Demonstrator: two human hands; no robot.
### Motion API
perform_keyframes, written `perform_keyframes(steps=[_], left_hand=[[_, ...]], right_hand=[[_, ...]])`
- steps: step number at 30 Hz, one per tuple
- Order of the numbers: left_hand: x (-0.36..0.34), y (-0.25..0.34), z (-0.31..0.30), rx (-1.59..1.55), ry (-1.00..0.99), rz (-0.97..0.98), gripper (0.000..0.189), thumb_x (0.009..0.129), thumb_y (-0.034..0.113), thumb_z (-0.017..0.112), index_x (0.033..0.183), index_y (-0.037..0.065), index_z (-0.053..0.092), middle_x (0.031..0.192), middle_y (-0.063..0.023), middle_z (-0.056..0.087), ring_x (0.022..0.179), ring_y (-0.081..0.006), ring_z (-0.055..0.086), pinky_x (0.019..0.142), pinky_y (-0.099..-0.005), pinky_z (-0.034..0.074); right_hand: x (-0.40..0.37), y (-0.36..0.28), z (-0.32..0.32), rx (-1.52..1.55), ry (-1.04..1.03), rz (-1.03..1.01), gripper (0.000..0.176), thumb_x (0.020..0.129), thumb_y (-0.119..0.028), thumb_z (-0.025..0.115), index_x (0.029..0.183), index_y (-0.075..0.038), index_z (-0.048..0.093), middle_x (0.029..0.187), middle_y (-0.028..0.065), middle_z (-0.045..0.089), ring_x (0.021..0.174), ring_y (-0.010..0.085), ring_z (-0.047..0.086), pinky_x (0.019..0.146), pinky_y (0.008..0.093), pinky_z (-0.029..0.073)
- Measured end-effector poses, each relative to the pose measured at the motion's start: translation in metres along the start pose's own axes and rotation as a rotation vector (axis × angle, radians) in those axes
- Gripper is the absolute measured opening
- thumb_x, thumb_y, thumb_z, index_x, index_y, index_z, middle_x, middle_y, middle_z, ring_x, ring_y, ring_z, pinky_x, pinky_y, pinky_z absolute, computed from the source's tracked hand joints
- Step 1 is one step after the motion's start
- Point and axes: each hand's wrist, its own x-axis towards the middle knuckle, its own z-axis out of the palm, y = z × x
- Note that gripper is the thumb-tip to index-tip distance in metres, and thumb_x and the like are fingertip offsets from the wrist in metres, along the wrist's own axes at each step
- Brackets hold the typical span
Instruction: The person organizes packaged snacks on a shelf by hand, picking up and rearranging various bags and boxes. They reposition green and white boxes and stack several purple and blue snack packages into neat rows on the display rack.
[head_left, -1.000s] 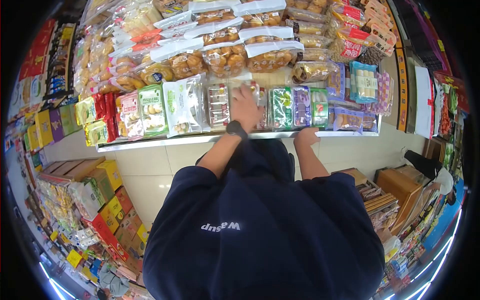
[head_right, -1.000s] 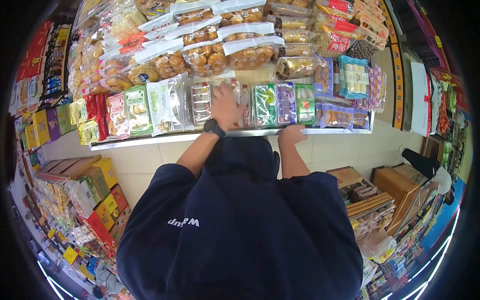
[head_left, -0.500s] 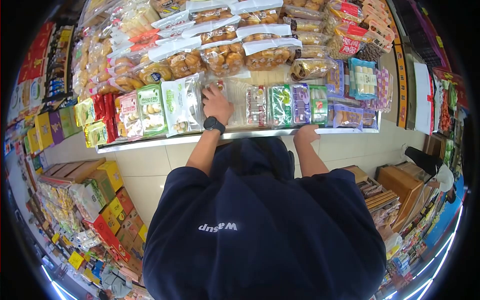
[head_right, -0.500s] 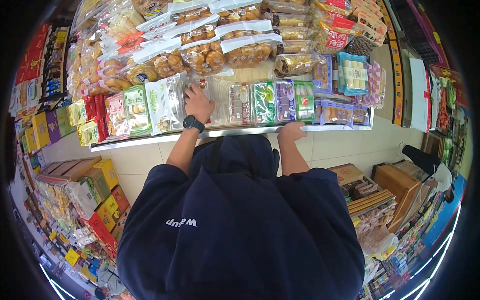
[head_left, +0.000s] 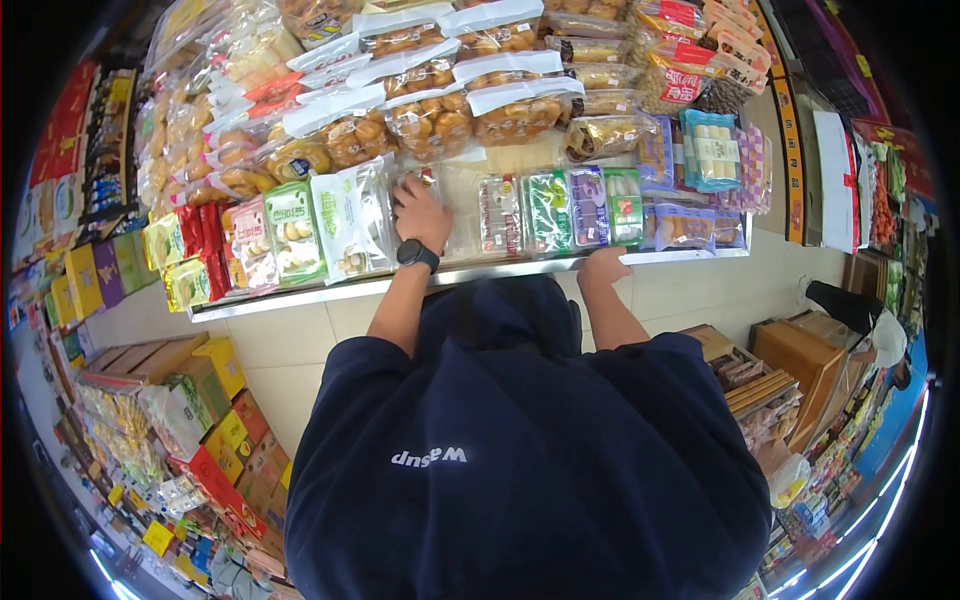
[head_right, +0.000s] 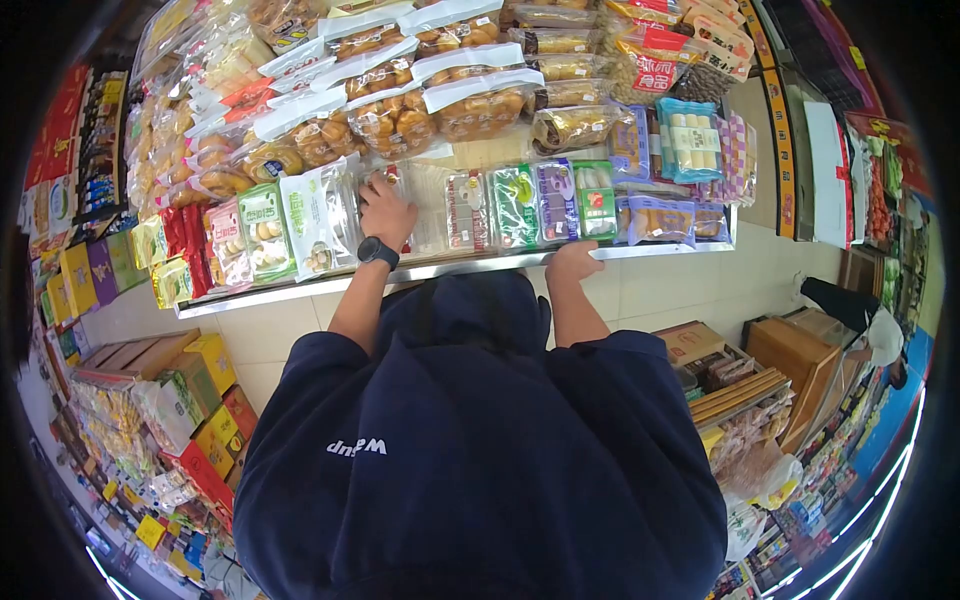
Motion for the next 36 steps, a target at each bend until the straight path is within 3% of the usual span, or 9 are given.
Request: perform_keyframes(steps=[5, 8, 11, 15, 16, 36], left_hand=[[-0.019, 0.015, -0.011, 0.088, 0.185, 0.145, 0.096, 0.075, 0.035, 0.08, 0.147, -0.004, 0.029, 0.14, -0.0358, 0.037, 0.126, -0.0507, 0.045, 0.102, -0.0507, 0.046], [-0.027, 0.036, -0.012, 0.013, 0.257, 0.317, 0.095, 0.075, 0.035, 0.08, 0.144, -0.008, 0.032, 0.138, -0.0374, 0.038, 0.129, -0.0496, 0.041, 0.108, -0.0517, 0.039], [-0.033, 0.054, 0.015, -0.078, 0.158, 0.451, 0.094, 0.075, 0.035, 0.08, 0.141, -0.012, 0.033, 0.138, -0.0376, 0.039, 0.125, -0.0486, 0.044, 0.106, -0.0491, 0.041], [-0.039, 0.068, 0.047, -0.256, -0.148, 0.245, 0.094, 0.073, 0.037, 0.081, 0.137, -0.013, 0.035, 0.126, -0.0304, 0.046, 0.114, -0.0453, 0.05, 0.097, -0.048, 0.048], [-0.042, 0.067, 0.055, -0.187, -0.067, 0.281, 0.094, 0.072, 0.039, 0.082, 0.135, -0.012, 0.035, 0.121, -0.027, 0.047, 0.11, -0.0437, 0.051, 0.093, -0.0482, 0.05], [-0.045, 0.074, 0.052, -0.188, -0.106, 0.171, 0.098, 0.066, 0.042, 0.085, 0.137, -0.005, 0.036, 0.126, -0.0212, 0.044, 0.111, -0.0415, 0.05, 0.085, -0.0479, 0.055]], right_hand=[[0.007, 0.007, 0.002, 0.006, -0.006, -0.001, 0.065, 0.099, -0.036, 0.046, 0.134, 0.018, 0.034, 0.125, 0.0397, 0.052, 0.112, 0.0489, 0.058, 0.096, 0.0537, 0.046], [0.003, 0.003, 0.0, 0.001, -0.011, 0.021, 0.066, 0.099, -0.036, 0.047, 0.136, 0.017, 0.033, 0.127, 0.0392, 0.052, 0.113, 0.0486, 0.058, 0.098, 0.0528, 0.046], [0.01, 0.01, 0.002, 0.001, -0.02, 0.007, 0.067, 0.099, -0.037, 0.047, 0.137, 0.016, 0.032, 0.129, 0.0386, 0.051, 0.115, 0.0484, 0.058, 0.099, 0.0522, 0.046], [0.011, 0.009, 0.003, 0.029, -0.024, 0.025, 0.068, 0.098, -0.037, 0.047, 0.139, 0.015, 0.031, 0.132, 0.0382, 0.05, 0.116, 0.0483, 0.057, 0.1, 0.0524, 0.045], [0.01, 0.007, 0.002, 0.017, -0.023, 0.03, 0.069, 0.098, -0.037, 0.047, 0.14, 0.015, 0.03, 0.132, 0.0382, 0.05, 0.117, 0.0482, 0.057, 0.1, 0.0525, 0.045], [0.021, 0.017, 0.008, -0.036, -0.035, 0.048, 0.069, 0.098, -0.042, 0.046, 0.141, 0.01, 0.032, 0.13, 0.0363, 0.053, 0.115, 0.0492, 0.058, 0.099, 0.055, 0.046]])
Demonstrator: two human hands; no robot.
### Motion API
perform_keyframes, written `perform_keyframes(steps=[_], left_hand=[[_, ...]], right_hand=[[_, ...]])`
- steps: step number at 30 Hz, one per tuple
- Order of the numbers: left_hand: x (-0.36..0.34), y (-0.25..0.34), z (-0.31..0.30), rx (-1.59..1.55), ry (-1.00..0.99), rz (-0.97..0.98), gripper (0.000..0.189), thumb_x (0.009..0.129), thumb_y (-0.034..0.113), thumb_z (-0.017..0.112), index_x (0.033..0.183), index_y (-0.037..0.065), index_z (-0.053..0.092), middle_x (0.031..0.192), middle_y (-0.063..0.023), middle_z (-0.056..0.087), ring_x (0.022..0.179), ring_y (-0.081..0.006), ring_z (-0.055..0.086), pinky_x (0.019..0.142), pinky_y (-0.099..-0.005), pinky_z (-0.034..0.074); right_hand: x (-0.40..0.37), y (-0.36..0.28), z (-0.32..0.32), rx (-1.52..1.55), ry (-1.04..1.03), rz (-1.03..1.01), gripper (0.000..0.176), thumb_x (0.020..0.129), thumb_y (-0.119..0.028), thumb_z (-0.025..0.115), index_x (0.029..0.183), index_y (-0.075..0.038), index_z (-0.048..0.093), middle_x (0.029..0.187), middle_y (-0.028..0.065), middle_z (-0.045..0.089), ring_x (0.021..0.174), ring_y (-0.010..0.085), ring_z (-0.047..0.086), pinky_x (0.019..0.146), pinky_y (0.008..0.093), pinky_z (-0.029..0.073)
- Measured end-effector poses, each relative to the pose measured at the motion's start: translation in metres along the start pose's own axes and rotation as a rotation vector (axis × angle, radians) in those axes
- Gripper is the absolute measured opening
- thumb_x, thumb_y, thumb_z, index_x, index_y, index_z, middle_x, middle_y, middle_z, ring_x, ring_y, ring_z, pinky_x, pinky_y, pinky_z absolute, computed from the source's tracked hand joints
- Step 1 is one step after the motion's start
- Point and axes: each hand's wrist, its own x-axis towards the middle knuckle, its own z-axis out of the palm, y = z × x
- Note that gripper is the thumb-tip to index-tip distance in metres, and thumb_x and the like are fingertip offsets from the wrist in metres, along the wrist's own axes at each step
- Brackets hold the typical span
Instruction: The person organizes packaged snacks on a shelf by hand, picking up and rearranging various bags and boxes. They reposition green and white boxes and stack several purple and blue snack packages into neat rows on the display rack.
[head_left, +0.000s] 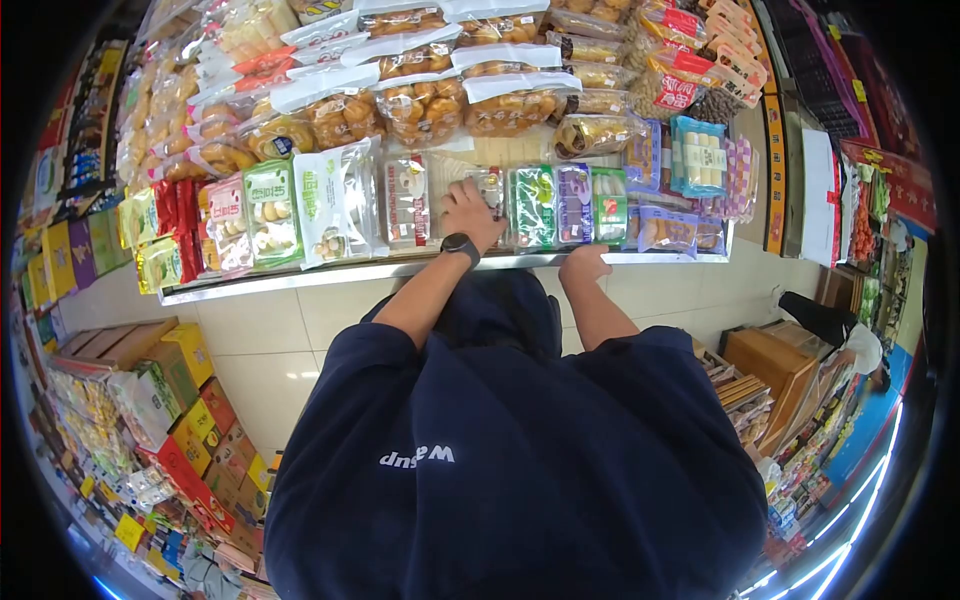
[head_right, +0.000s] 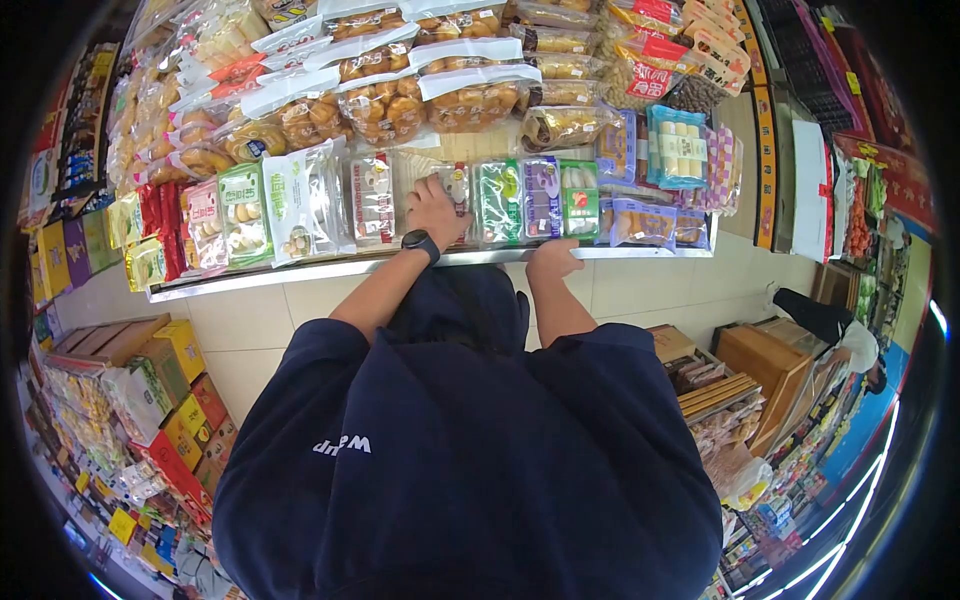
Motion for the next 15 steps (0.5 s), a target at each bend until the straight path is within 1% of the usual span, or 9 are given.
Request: perform_keyframes(steps=[4, 8, 13, 15], left_hand=[[-0.001, -0.002, 0.001, -0.032, -0.012, -0.012, 0.101, 0.066, 0.042, 0.085, 0.14, -0.005, 0.033, 0.127, -0.0216, 0.043, 0.113, -0.0422, 0.048, 0.086, -0.0482, 0.055], [-0.002, -0.006, 0.003, -0.085, -0.004, 0.004, 0.101, 0.066, 0.039, 0.085, 0.142, -0.004, 0.032, 0.128, -0.0224, 0.042, 0.114, -0.0437, 0.047, 0.089, -0.0491, 0.053], [-0.001, -0.008, 0.006, -0.106, -0.002, 0.012, 0.1, 0.067, 0.036, 0.083, 0.142, -0.004, 0.032, 0.128, -0.0231, 0.042, 0.113, -0.0451, 0.047, 0.092, -0.0499, 0.05], [-0.001, -0.008, 0.006, -0.065, 0.037, 0.028, 0.095, 0.066, 0.032, 0.084, 0.139, -0.003, 0.033, 0.125, -0.0212, 0.042, 0.113, -0.0429, 0.048, 0.087, -0.0476, 0.054]], right_hand=[[-0.013, -0.012, -0.004, -0.043, 0.017, 0.031, 0.067, 0.098, -0.043, 0.046, 0.141, 0.007, 0.034, 0.131, 0.035, 0.054, 0.114, 0.0484, 0.059, 0.097, 0.0553, 0.048], [-0.018, -0.017, -0.007, -0.063, 0.024, 0.052, 0.066, 0.098, -0.044, 0.045, 0.141, 0.004, 0.035, 0.131, 0.0338, 0.054, 0.113, 0.0475, 0.06, 0.096, 0.0558, 0.05], [-0.016, -0.015, -0.006, -0.035, 0.032, 0.062, 0.065, 0.096, -0.044, 0.046, 0.139, 0.004, 0.037, 0.131, 0.0325, 0.055, 0.113, 0.0472, 0.06, 0.095, 0.0552, 0.051], [-0.015, -0.015, -0.005, -0.03, 0.038, 0.075, 0.065, 0.096, -0.045, 0.047, 0.138, 0.004, 0.037, 0.13, 0.0315, 0.056, 0.113, 0.0469, 0.06, 0.094, 0.055, 0.051]])
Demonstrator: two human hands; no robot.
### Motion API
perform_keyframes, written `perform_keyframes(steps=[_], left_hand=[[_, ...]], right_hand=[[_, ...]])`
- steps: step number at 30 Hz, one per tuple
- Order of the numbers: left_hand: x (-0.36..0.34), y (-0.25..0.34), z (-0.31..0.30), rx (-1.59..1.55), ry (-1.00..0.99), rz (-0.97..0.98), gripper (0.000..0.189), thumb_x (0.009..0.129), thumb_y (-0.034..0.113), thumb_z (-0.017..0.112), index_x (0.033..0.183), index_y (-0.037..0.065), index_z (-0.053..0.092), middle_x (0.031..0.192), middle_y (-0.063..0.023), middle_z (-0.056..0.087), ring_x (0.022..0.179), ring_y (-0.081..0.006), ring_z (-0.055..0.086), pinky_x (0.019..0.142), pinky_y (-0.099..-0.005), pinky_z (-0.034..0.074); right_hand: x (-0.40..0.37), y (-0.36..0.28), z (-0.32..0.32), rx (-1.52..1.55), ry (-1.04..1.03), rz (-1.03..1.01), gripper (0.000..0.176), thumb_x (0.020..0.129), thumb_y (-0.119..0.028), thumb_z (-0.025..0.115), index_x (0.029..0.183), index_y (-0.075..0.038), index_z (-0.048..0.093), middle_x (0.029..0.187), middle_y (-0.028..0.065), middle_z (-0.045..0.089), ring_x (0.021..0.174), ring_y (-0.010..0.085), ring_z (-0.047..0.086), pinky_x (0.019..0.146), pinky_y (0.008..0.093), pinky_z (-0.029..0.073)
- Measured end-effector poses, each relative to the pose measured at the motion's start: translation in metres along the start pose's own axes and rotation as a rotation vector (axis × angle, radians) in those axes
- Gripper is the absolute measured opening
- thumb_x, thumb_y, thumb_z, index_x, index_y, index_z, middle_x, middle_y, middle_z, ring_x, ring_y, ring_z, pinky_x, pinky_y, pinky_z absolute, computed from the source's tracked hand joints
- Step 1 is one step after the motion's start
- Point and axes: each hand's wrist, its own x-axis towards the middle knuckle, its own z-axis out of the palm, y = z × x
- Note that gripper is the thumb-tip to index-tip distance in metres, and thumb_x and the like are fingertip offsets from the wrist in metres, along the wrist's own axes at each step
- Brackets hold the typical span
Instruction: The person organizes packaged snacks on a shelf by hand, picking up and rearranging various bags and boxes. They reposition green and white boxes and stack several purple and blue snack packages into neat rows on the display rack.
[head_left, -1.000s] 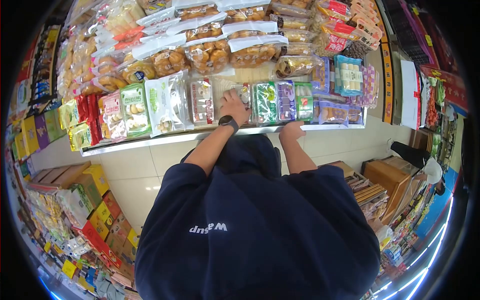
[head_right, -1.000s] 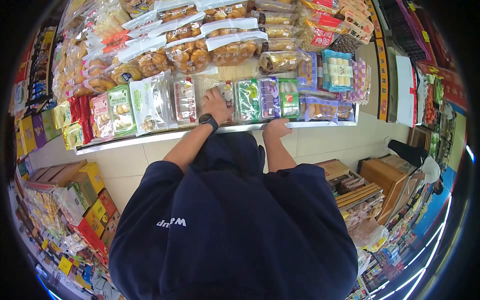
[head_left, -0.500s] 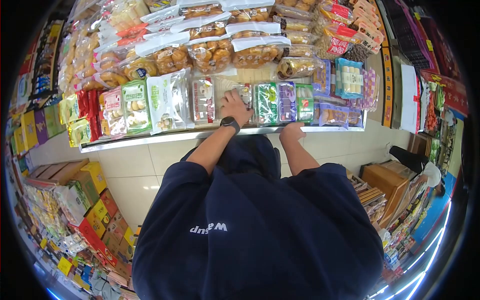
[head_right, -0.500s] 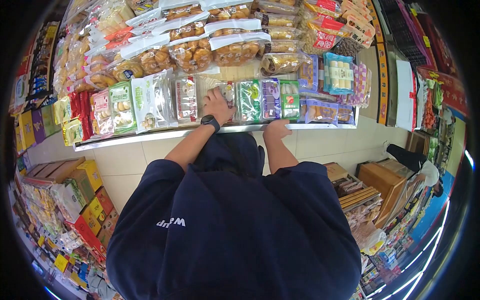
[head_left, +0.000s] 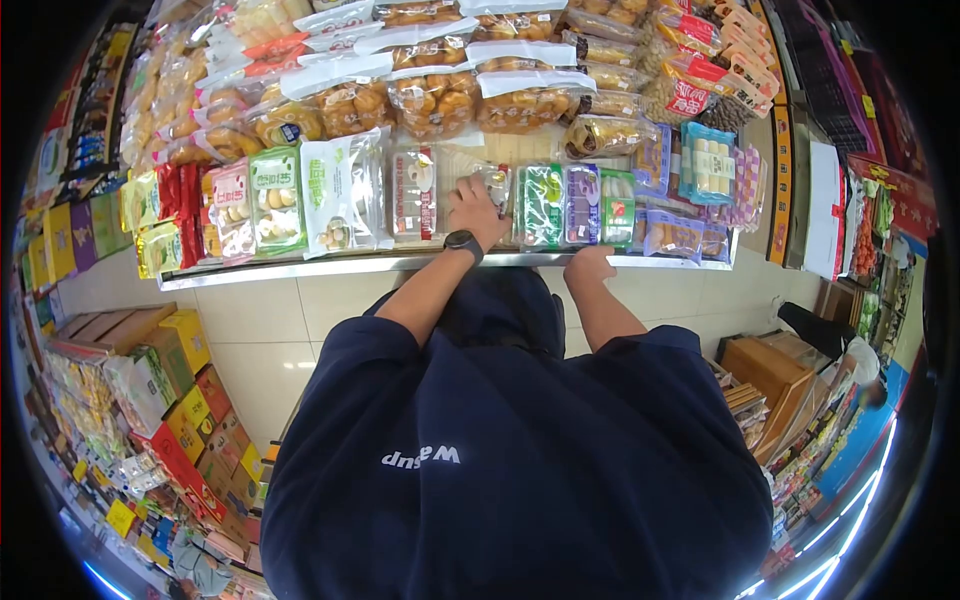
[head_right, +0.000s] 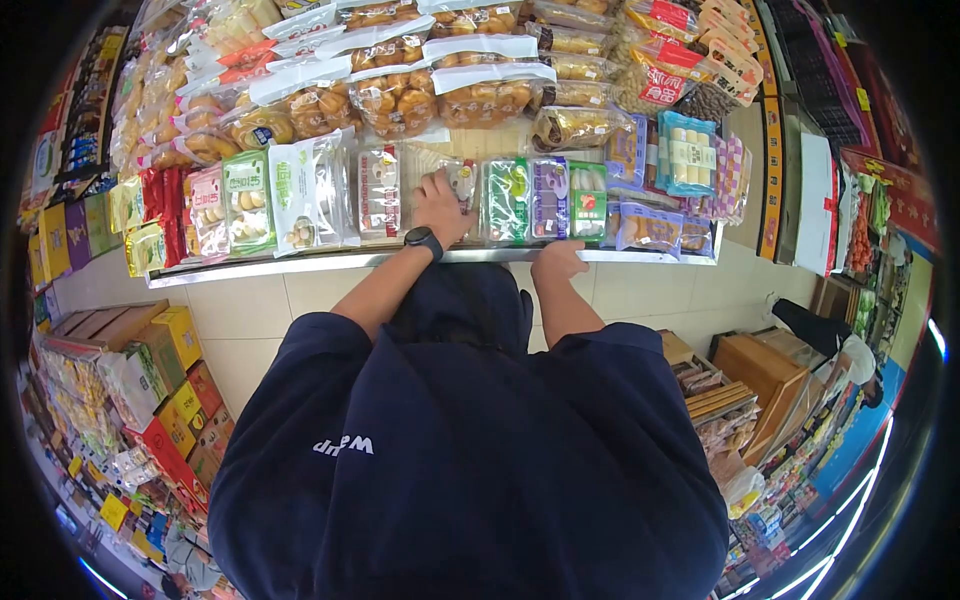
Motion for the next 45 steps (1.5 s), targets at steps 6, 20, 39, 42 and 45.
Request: perform_keyframes(steps=[6, 20, 39, 42, 45], left_hand=[[-0.001, -0.001, -0.003, 0.015, 0.011, 0.014, 0.091, 0.067, 0.029, 0.084, 0.137, -0.001, 0.034, 0.124, -0.0207, 0.042, 0.113, -0.0421, 0.047, 0.085, -0.0462, 0.056], [0.0, -0.004, -0.003, -0.016, 0.003, 0.02, 0.093, 0.067, 0.031, 0.084, 0.14, 0.0, 0.034, 0.126, -0.0211, 0.042, 0.112, -0.0435, 0.048, 0.087, -0.0483, 0.054], [0.003, -0.008, 0.007, -0.008, 0.004, -0.005, 0.096, 0.07, 0.036, 0.083, 0.143, 0.0, 0.033, 0.126, -0.0241, 0.044, 0.11, -0.0437, 0.05, 0.093, -0.0477, 0.049], [0.01, -0.023, 0.013, -0.255, 0.086, -0.015, 0.082, 0.074, 0.029, 0.078, 0.14, 0.0, 0.039, 0.122, -0.0228, 0.05, 0.107, -0.0405, 0.055, 0.091, -0.0467, 0.051], [0.018, -0.036, -0.009, -1.091, -0.215, -0.238, 0.065, 0.079, 0.019, 0.065, 0.138, -0.001, 0.047, 0.116, -0.0196, 0.058, 0.101, -0.037, 0.061, 0.088, -0.0472, 0.052]], right_hand=[[-0.003, -0.002, -0.002, -0.006, -0.023, 0.017, 0.066, 0.096, -0.044, 0.048, 0.139, 0.004, 0.037, 0.132, 0.03, 0.054, 0.114, 0.0461, 0.06, 0.093, 0.0552, 0.052], [0.0, -0.001, -0.003, -0.021, -0.054, 0.021, 0.067, 0.097, -0.046, 0.047, 0.14, 0.003, 0.036, 0.136, 0.0281, 0.052, 0.118, 0.0445, 0.057, 0.097, 0.0526, 0.05], [-0.002, -0.004, -0.002, -0.021, -0.023, 0.04, 0.067, 0.096, -0.046, 0.046, 0.141, 0.003, 0.036, 0.137, 0.0293, 0.052, 0.118, 0.0459, 0.057, 0.098, 0.0552, 0.048], [-0.003, -0.005, -0.002, -0.051, -0.017, 0.036, 0.065, 0.096, -0.045, 0.046, 0.14, 0.001, 0.038, 0.135, 0.0275, 0.053, 0.118, 0.0443, 0.058, 0.097, 0.0539, 0.049], [-0.006, -0.005, -0.004, -0.039, -0.032, 0.037, 0.062, 0.097, -0.045, 0.045, 0.139, 0.0, 0.04, 0.134, 0.025, 0.055, 0.117, 0.0421, 0.059, 0.096, 0.0519, 0.05]])
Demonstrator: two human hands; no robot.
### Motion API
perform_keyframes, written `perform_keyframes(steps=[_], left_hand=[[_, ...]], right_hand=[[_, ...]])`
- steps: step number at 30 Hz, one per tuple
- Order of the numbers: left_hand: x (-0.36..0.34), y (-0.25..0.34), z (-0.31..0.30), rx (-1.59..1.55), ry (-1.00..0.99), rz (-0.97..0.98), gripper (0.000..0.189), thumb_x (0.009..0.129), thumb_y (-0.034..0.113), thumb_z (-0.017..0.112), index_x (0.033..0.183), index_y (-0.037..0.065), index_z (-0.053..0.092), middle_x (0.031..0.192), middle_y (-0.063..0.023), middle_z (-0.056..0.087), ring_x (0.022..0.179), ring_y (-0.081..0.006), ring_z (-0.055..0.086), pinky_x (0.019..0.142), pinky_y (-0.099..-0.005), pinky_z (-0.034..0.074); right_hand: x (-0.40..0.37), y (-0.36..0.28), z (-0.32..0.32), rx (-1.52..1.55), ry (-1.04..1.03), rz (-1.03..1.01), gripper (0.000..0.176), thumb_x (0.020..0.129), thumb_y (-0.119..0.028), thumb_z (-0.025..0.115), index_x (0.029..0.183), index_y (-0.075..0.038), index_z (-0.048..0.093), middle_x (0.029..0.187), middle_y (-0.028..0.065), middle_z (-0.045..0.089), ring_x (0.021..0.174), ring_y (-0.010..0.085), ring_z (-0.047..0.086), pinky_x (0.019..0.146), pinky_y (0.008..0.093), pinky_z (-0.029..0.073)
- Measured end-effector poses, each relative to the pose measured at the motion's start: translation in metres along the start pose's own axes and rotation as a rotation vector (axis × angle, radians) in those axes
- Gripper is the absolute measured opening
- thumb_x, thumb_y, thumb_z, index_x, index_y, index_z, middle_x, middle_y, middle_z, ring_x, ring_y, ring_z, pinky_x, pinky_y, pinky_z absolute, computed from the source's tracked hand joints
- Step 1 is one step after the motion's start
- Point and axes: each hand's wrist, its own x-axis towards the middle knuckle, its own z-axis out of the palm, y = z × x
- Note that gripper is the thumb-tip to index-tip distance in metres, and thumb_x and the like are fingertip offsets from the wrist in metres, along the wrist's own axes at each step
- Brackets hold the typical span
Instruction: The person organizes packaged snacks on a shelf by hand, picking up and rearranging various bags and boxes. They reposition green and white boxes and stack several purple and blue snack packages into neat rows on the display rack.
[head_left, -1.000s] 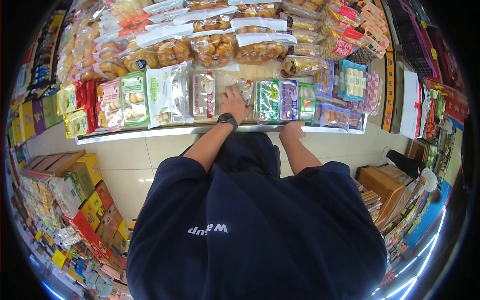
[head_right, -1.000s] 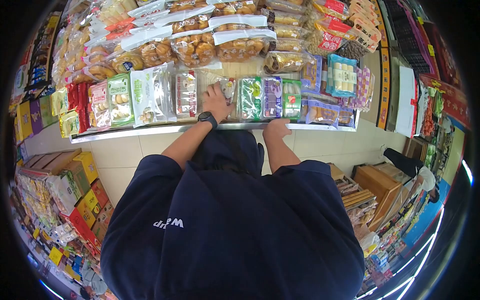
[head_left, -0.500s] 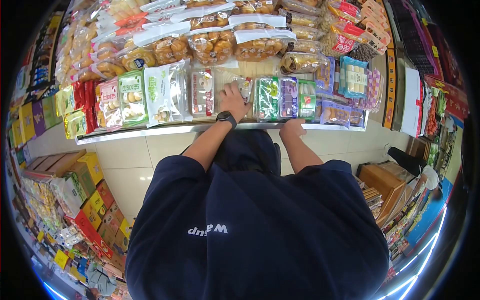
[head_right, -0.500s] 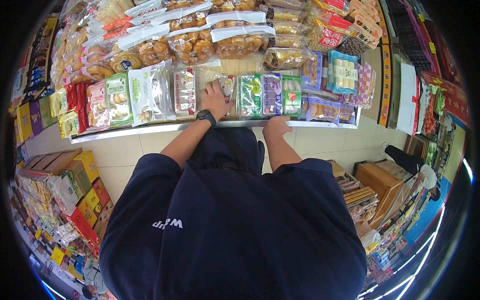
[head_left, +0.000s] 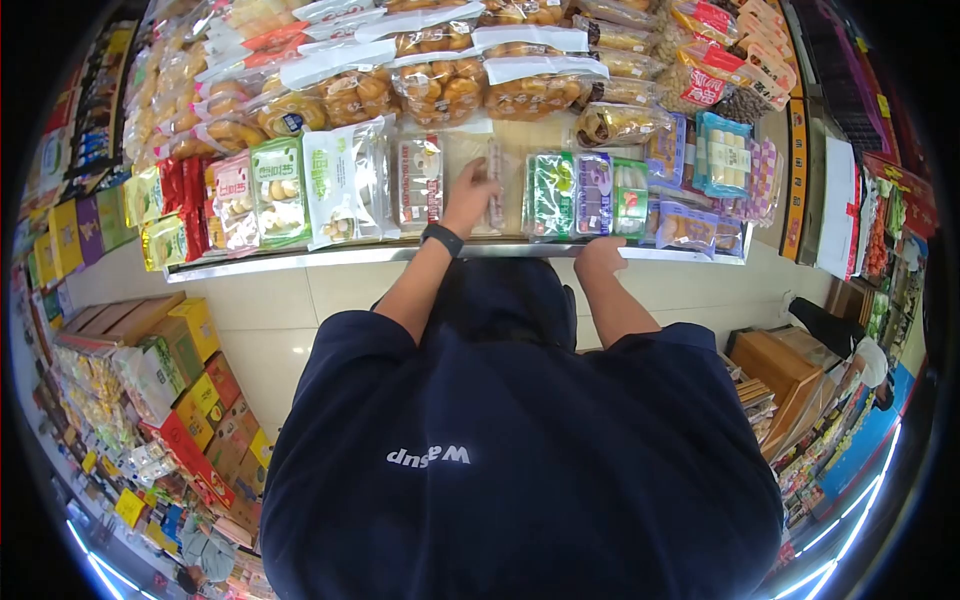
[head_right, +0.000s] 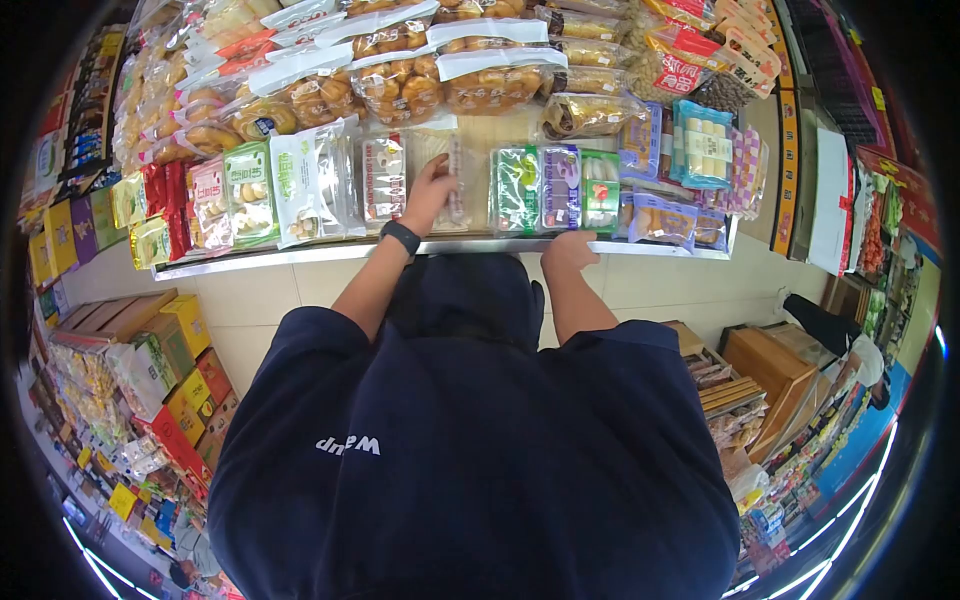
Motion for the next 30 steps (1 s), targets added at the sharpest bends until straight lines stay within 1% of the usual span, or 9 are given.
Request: perform_keyframes(steps=[1, 3, 5, 6, 12, 15, 21, 24, 30], left_hand=[[-0.001, 0.011, -0.009, -0.358, -0.133, -0.16, 0.06, 0.08, 0.015, 0.06, 0.137, -0.001, 0.049, 0.114, -0.0185, 0.061, 0.099, -0.0359, 0.063, 0.087, -0.0474, 0.052], [0.005, 0.008, -0.028, -0.624, -0.336, -0.255, 0.073, 0.076, 0.017, 0.049, 0.147, 0.0, 0.041, 0.139, -0.0204, 0.054, 0.122, -0.0403, 0.056, 0.101, -0.0504, 0.048], [0.001, 0.007, -0.031, -1.02, -0.428, -0.267, 0.076, 0.076, 0.022, 0.048, 0.148, 0.0, 0.039, 0.148, -0.0229, 0.048, 0.131, -0.0408, 0.051, 0.107, -0.0538, 0.045], [-0.001, 0.011, -0.032, -1.028, -0.487, -0.231, 0.08, 0.076, 0.027, 0.048, 0.151, 0.001, 0.037, 0.152, -0.0234, 0.042, 0.135, -0.0412, 0.047, 0.11, -0.0588, 0.041], [-0.006, 0.02, -0.033, -1.094, -0.536, -0.232, 0.08, 0.083, 0.038, 0.048, 0.154, 0.002, 0.032, 0.154, -0.0256, 0.039, 0.135, -0.0449, 0.046, 0.111, -0.0592, 0.04], [-0.009, 0.023, -0.031, -1.034, -0.516, -0.226, 0.079, 0.087, 0.041, 0.045, 0.154, 0.003, 0.031, 0.154, -0.0264, 0.038, 0.136, -0.0453, 0.045, 0.112, -0.0594, 0.039], [-0.007, 0.018, -0.033, -1.04, -0.533, -0.246, 0.075, 0.089, 0.04, 0.041, 0.154, 0.003, 0.032, 0.152, -0.0262, 0.041, 0.133, -0.0455, 0.048, 0.11, -0.06, 0.042], [-0.006, 0.016, -0.033, -1.027, -0.519, -0.251, 0.074, 0.09, 0.039, 0.04, 0.154, 0.003, 0.032, 0.151, -0.0261, 0.042, 0.132, -0.0456, 0.049, 0.109, -0.0602, 0.042], [-0.006, 0.016, -0.03, -1.023, -0.545, -0.244, 0.075, 0.089, 0.039, 0.041, 0.153, 0.0, 0.032, 0.151, -0.0262, 0.042, 0.133, -0.0457, 0.049, 0.11, -0.0589, 0.042]], right_hand=[[0.0, 0.001, -0.001, 0.006, -0.005, 0.003, 0.061, 0.097, -0.045, 0.045, 0.138, 0.0, 0.04, 0.133, 0.0242, 0.055, 0.117, 0.0413, 0.059, 0.095, 0.0513, 0.051], [0.003, 0.001, 0.0, 0.017, -0.016, 0.011, 0.06, 0.097, -0.045, 0.045, 0.138, 0.0, 0.041, 0.133, 0.023, 0.056, 0.117, 0.0402, 0.059, 0.094, 0.0505, 0.051], [0.008, 0.003, 0.001, 0.041, -0.038, 0.012, 0.061, 0.097, -0.045, 0.045, 0.139, 0.0, 0.04, 0.134, 0.0227, 0.055, 0.117, 0.0398, 0.059, 0.094, 0.0505, 0.051], [0.007, 0.003, 0.001, 0.039, -0.041, 0.01, 0.062, 0.097, -0.046, 0.045, 0.139, 0.0, 0.039, 0.134, 0.0229, 0.055, 0.118, 0.04, 0.059, 0.094, 0.0507, 0.051], [-0.02, -0.011, -0.008, 0.04, -0.004, 0.013, 0.067, 0.095, -0.046, 0.047, 0.143, -0.001, 0.035, 0.136, 0.0257, 0.053, 0.119, 0.0426, 0.058, 0.096, 0.0519, 0.051], [-0.014, -0.008, -0.007, 0.06, -0.024, 0.007, 0.067, 0.095, -0.046, 0.047, 0.143, -0.001, 0.036, 0.137, 0.0266, 0.052, 0.119, 0.0432, 0.058, 0.096, 0.052, 0.051], [-0.023, -0.014, -0.011, 0.064, -0.035, 0.044, 0.068, 0.095, -0.046, 0.047, 0.142, 0.001, 0.036, 0.138, 0.0272, 0.051, 0.119, 0.0433, 0.058, 0.096, 0.0527, 0.051], [-0.015, -0.01, -0.007, 0.014, -0.005, 0.025, 0.068, 0.095, -0.046, 0.047, 0.142, 0.001, 0.037, 0.136, 0.028, 0.052, 0.118, 0.0438, 0.058, 0.096, 0.0526, 0.051], [-0.022, -0.012, -0.008, 0.053, -0.002, 0.015, 0.069, 0.095, -0.046, 0.047, 0.141, 0.004, 0.037, 0.135, 0.0303, 0.053, 0.117, 0.0459, 0.058, 0.097, 0.0538, 0.05]])
